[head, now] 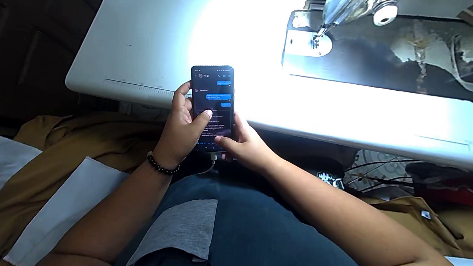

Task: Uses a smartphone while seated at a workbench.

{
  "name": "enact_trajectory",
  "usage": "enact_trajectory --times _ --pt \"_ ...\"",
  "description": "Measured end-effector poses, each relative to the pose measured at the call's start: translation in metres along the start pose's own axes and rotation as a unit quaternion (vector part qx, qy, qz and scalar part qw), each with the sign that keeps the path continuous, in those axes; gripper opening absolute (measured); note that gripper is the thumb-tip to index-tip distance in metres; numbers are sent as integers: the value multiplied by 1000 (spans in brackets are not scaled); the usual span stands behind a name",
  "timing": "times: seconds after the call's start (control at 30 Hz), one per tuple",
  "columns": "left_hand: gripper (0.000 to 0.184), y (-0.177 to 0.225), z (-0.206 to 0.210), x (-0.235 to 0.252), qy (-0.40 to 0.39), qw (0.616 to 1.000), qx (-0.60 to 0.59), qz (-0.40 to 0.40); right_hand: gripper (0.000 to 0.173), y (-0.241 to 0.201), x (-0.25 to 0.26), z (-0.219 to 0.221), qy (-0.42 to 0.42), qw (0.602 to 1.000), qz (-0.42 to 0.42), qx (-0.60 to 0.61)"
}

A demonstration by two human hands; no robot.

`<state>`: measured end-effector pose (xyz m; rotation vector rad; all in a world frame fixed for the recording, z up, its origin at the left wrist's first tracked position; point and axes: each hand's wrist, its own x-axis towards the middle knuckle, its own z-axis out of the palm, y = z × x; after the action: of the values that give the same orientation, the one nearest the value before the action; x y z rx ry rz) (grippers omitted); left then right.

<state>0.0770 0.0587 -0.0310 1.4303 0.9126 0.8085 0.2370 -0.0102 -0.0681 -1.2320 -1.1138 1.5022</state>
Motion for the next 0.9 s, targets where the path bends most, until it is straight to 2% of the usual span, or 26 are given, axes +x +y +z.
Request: enact_trajectory --times 0.53,0.73,0.9 --pt "69 -2 0 0 -4 1000 -2 2 52 0 0 0 3 1000 2 -2" --pt "70 -3 1 -2 -4 1000 2 4 36 2 0 1 16 1000 1 3" --pt "70 -4 2 -1 -8 1000 6 9 31 3 1 1 28 999 3 -17"
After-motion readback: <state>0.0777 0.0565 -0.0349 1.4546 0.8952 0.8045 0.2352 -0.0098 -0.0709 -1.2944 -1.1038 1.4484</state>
